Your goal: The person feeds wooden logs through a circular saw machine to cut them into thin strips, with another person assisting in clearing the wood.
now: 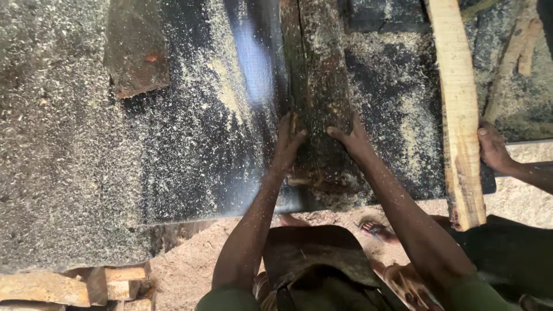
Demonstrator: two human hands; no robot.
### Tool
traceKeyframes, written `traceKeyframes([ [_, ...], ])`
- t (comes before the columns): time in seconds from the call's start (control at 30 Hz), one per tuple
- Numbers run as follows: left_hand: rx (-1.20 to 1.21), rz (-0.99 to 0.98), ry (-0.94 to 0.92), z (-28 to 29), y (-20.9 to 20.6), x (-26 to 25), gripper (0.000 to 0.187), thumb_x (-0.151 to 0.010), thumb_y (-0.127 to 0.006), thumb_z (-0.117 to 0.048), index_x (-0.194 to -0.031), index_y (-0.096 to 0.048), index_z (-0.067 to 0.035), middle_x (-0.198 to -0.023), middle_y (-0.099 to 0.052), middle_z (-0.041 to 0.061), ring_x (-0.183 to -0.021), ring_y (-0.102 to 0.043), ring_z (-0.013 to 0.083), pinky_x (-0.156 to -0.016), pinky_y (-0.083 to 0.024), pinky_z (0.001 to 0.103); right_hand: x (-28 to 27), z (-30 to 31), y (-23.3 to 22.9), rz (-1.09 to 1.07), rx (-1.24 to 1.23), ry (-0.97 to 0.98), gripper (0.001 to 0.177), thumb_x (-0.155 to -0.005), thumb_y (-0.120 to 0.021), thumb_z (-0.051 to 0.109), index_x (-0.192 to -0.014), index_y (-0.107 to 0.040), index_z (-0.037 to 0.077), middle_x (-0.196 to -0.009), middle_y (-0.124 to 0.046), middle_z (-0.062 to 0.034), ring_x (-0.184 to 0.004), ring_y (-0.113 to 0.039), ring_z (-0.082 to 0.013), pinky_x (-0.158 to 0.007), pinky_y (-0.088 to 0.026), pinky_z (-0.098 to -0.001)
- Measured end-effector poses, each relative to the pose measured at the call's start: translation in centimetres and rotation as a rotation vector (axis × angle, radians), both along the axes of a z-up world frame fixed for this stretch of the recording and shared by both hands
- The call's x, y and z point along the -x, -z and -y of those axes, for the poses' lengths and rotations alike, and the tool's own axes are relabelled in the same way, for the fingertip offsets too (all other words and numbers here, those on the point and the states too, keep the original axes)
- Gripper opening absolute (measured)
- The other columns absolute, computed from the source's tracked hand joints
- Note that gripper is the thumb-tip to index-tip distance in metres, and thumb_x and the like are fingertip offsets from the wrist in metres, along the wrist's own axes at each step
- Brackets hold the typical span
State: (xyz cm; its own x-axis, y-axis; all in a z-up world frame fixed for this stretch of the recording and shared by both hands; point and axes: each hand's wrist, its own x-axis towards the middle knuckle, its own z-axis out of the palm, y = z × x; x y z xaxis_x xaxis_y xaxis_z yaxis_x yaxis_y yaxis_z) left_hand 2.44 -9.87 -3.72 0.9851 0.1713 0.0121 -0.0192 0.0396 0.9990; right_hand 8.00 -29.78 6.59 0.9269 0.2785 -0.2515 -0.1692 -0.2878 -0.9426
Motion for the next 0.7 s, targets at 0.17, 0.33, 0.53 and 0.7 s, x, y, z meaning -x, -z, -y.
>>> traceKeyframes([
  [0.17,-0.013,0.031,-0.013,1.7,0.4,3.1,0.081,-0.101,-0.062,-0.034,-0.164,-0.021,-0.001,-0.173,-0.009,0.026,-0.161,-0.008,0.0378,-0.129,-0.013,0.046,2.7,2.1,1.2,-0.068,0.195,0.065,0.121,-0.075,-0.083,0.048,-0.165,-0.011,0.011,-0.157,-0.039,-0.0236,-0.141,-0.046,-0.0388,-0.114,-0.041,-0.0525],
  [0.33,-0.056,-0.034,0.053,2.6,-1.7,7.3,0.080,-0.103,-0.056,-0.038,-0.165,-0.019,-0.003,-0.174,-0.006,0.022,-0.161,-0.009,0.0369,-0.128,-0.012,0.046,6.5,4.2,1.7,0.002,0.091,0.004,0.124,-0.073,-0.084,0.054,-0.164,-0.013,0.008,-0.157,-0.038,-0.0272,-0.144,-0.042,-0.0419,-0.118,-0.036,-0.0533],
  [0.53,-0.285,-0.112,0.042,10.3,0.5,16.9,0.082,-0.105,-0.054,-0.044,-0.166,-0.019,-0.004,-0.178,-0.007,0.014,-0.165,-0.004,0.0339,-0.133,-0.008,0.049,15.5,9.9,1.9,-0.031,0.110,-0.008,0.113,-0.075,-0.080,0.050,-0.162,-0.024,0.006,-0.154,-0.045,-0.0224,-0.141,-0.047,-0.0351,-0.113,-0.042,-0.0483],
  [0.7,0.060,0.016,0.125,18.1,1.2,27.4,0.095,-0.104,-0.061,-0.037,-0.165,0.003,-0.002,-0.174,0.012,0.021,-0.163,-0.003,0.0402,-0.130,-0.014,0.050,26.7,17.0,1.7,-0.301,0.027,0.216,0.093,-0.077,-0.079,0.032,-0.156,-0.038,0.004,-0.141,-0.059,-0.0198,-0.129,-0.057,-0.0340,-0.107,-0.046,-0.0477],
])
